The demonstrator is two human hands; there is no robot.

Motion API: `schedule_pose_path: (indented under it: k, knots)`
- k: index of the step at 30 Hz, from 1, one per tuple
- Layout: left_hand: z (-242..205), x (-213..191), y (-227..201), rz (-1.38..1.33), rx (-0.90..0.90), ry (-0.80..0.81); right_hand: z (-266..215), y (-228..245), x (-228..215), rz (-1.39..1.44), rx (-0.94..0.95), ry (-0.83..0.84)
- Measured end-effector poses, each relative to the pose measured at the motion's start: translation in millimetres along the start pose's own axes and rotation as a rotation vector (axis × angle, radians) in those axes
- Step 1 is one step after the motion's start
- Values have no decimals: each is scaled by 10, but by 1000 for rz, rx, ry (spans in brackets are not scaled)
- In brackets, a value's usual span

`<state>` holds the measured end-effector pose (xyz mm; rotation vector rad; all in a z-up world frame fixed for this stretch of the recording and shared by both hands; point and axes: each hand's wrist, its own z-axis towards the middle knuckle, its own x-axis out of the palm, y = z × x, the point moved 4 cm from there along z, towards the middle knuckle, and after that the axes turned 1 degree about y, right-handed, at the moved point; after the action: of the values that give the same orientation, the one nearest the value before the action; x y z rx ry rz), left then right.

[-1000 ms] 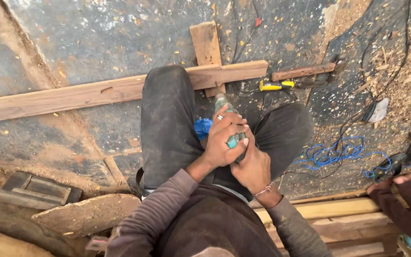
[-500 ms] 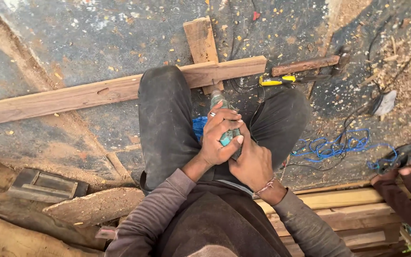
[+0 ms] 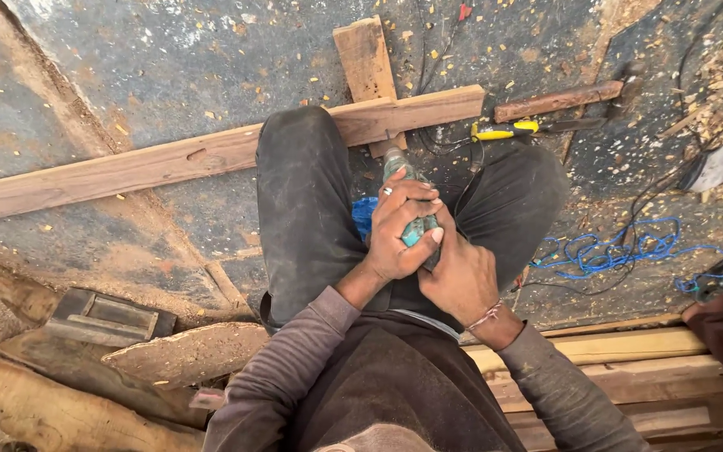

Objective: The recorder uses a power drill to make holes in a long piece of wood while seated on the ground.

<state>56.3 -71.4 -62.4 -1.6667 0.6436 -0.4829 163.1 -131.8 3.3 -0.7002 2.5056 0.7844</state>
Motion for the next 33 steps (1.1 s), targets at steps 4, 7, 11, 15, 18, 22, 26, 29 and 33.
schedule_pose_path:
  k: [4,7,11,15,18,22,26,29,33]
  knots:
    - [-30,38,27,-33,19,15,-14,-33,33,-76,94,44]
    - [7,59,58,15,26,15,12,-70,45,-41,58,-14]
    - [32,47,162,7,48,-4,60,7,35,-46,36,-67]
    - [-9,81,163,-5,32,-71,73,-16,111,-74,98,-91]
    - [-60,176,77,154,8,-237,63,-79,204,-44,97,-154]
    - [-133,76,52,-432,-664,-339,2,68,359,21,92,-179]
    - [-164,56,78,-552,-674,-270,24,-152,580,207,105,-200]
    - [-169,188,173,-496,-599,-222,35,-241,552,260,112,-224]
    - [-237,137,117,-527,-657,-244,-15,-94,447,146,230,-90]
